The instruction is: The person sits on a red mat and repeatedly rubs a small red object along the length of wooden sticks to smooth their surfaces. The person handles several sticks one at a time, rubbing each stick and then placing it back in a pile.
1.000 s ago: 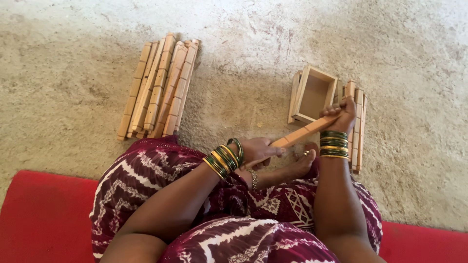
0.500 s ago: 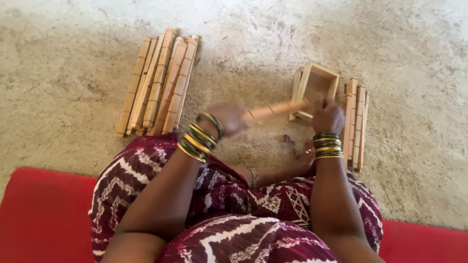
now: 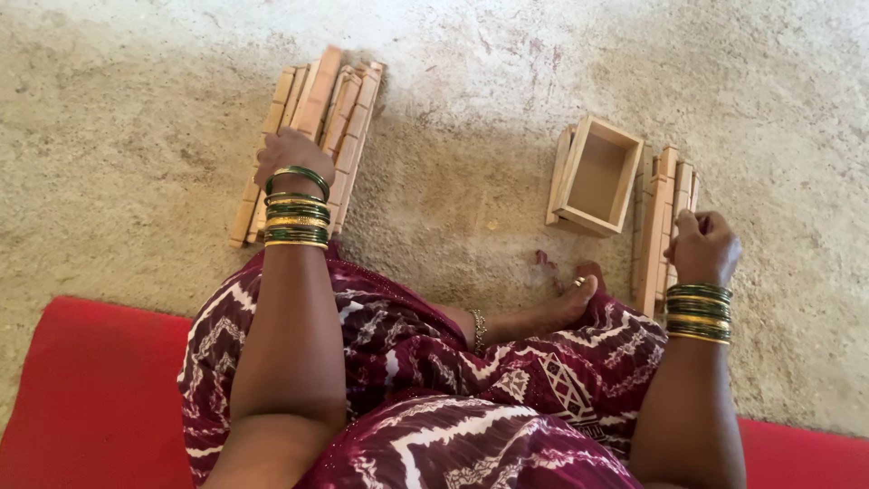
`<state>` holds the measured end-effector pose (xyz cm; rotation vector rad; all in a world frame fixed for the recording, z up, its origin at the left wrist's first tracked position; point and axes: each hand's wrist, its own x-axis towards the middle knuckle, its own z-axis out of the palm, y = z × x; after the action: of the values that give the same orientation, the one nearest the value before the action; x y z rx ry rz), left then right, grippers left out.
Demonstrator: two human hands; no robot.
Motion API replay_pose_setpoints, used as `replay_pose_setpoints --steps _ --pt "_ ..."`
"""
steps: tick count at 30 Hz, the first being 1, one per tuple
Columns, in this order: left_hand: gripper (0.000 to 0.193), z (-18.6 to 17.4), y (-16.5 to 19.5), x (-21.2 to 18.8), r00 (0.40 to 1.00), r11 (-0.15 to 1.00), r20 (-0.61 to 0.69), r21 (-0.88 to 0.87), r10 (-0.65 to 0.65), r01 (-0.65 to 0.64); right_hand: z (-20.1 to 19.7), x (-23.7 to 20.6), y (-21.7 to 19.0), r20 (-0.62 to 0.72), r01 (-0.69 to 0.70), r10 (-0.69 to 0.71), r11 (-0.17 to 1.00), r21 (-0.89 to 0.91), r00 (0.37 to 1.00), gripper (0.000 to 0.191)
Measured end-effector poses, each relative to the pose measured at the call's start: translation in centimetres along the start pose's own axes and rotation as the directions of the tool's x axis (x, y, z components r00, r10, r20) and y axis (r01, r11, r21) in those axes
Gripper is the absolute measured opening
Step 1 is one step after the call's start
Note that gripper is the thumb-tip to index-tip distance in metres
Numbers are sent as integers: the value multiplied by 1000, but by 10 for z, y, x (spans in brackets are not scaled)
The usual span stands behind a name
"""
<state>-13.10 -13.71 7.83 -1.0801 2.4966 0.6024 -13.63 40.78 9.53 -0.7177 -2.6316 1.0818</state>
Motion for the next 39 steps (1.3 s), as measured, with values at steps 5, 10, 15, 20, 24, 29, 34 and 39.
replay_pose_setpoints --steps 5,10,15,20,24,29,34,39 --pt "73 19 6 6 997 993 59 112 -47 40 -11 27 46 19 -6 4 992 130 1000 19" --pt "72 40 16 10 997 991 72 135 -20 10 -6 62 81 -54 -92 85 987 -131 995 22" --pt "59 58 23 6 991 995 133 99 21 -34 -8 69 98 -66 -59 38 930 -362 997 31" --pt "59 64 32 0 994 993 9 44 110 -111 3 65 98 -31 -218 230 861 -460 973 27" --pt "61 61 43 -13 976 973 10 -80 220 -218 14 54 90 66 -190 298 748 -636 952 45" --pt "65 48 49 -28 982 985 105 -87 158 -149 25 40 78 24 -231 330 710 -665 944 91" --pt "62 45 47 -31 960 959 63 -107 271 -264 16 50 91 -60 -372 409 747 -552 911 64" --pt "61 51 52 -30 944 950 103 -58 312 -308 16 61 109 18 -281 371 733 -620 929 45"
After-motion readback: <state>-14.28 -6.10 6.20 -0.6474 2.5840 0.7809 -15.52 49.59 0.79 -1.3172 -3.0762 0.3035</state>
